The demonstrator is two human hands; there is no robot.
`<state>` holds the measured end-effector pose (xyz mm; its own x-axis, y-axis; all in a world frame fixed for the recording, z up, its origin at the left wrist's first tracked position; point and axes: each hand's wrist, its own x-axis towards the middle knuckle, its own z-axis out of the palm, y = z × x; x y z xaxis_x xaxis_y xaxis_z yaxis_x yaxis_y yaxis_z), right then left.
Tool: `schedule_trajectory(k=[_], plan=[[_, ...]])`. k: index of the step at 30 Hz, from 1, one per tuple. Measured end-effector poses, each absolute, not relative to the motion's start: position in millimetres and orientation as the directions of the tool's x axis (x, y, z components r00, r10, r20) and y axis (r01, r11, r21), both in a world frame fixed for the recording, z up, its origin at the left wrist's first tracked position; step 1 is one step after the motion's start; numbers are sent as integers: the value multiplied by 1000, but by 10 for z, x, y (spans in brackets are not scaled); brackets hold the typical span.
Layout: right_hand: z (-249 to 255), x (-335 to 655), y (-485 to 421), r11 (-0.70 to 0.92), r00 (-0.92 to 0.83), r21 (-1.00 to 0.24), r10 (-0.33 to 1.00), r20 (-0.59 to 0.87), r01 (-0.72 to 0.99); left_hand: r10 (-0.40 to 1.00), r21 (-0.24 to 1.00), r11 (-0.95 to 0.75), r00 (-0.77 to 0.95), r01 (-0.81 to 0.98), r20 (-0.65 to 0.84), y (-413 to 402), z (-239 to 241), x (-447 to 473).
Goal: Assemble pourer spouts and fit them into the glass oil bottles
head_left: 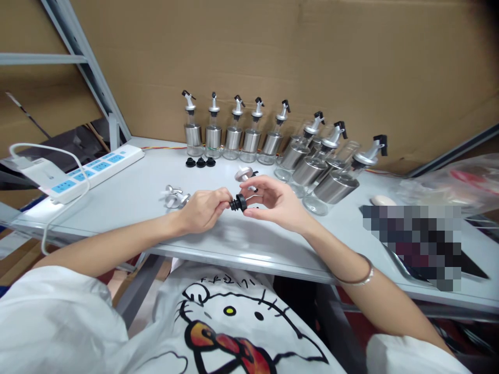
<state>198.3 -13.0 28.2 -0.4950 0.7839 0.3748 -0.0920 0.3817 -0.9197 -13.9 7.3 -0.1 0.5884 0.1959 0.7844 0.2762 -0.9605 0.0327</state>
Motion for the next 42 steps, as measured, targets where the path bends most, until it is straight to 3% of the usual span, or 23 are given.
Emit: schedule_trajectory(k=[6,14,27,32,36,42], plan=[[313,1973,-137,436,-473,-890,760,445,-137,223,108,-968,577,228,786,68,17,-150],[330,1965,-145,468,-444,-873,758,478,-139,210,53,-961,590,273,779,54,59,-153],[332,1931,-172,542,-471,-833,709,525,-113,300,44,-918,617,394,727,39,90,-156],[364,1973,-161,577,-386,-814,739,553,-62,235,14,-927,554,374,798,30,96,-144],[414,2049,-123,523,-318,-850,798,512,-56,221,14,-928,518,373,827,39,82,-133],[438,2065,-135,434,-405,-899,813,418,-58,237,30,-921,496,388,835,60,60,-133]])
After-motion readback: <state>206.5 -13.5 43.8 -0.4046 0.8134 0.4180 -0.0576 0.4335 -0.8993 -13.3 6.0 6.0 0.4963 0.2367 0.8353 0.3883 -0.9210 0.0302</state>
